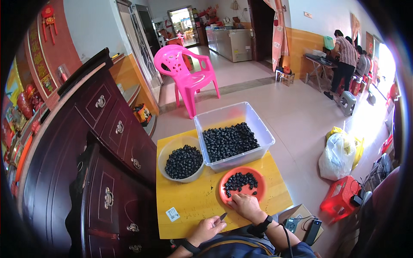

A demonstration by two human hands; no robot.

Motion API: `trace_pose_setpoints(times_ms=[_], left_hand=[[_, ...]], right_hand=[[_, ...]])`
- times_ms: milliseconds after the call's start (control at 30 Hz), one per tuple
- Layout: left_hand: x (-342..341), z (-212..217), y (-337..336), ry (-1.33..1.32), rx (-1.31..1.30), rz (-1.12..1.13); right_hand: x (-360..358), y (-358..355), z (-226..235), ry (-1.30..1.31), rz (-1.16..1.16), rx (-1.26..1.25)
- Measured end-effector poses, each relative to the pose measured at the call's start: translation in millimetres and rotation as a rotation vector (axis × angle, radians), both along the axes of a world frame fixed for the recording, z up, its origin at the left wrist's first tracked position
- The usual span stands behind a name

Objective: Using a small knife to remove pits or seeds from small black fruits and placing them on a plate.

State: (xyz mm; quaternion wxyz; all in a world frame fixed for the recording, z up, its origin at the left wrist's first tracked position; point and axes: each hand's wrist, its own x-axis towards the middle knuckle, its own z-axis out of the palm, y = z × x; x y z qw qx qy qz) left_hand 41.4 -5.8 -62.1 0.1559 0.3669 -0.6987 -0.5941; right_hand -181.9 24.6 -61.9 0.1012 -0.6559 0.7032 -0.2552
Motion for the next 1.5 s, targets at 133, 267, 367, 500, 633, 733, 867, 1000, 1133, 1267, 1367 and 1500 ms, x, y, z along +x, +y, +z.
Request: trace_pose_setpoints(times_ms=[133,267,367,500,633,733,867,1000,1133,1267,1367,1500], left_hand=[[1,10,-9,-0.023,-0.012,-0.012],[4,23,-26,-0.077,-0.061,-0.058],[7,16,-37,0.022,-0.092,-0.095],[8,15,-52,-0.059,-0.023,-0.155],[1,25,-58,-0.092,-0.064,-0.183],[-1,27,-52,-0.099,-0.107,-0.152],[-1,26,-40,-0.074,-0.069,-0.083],[2,18,-28,-0.093,-0.027,-0.068],[0,21,-28,-0.092,-0.020,-0.062],[-9,26,-31,-0.097,-0.083,-0.062],[-14,31,-31,-0.091,-0.099,-0.047],[-26,44,-25,-0.075,-0.099,-0.055]], right_hand=[[-4,2,2,-0.039,0.000,0.025],[-9,2,3,-0.072,0.000,-0.038],[-9,-4,13,-0.224,-0.039,-0.131],[-1,-14,24,-0.751,-0.219,-0.164],[1,-22,19,-1.092,-0.303,-0.005],[5,-29,36,-0.638,-0.273,-0.109],[-3,-35,30,-0.224,-0.199,-0.148],[-12,-31,19,-0.178,-0.217,-0.087],[-18,-31,14,-0.288,-0.232,-0.082],[-25,-28,0,-0.790,-0.298,-0.096],[-30,-20,13,-1.751,-0.250,0.018],[-36,-10,13,-2.668,-0.173,0.082]])
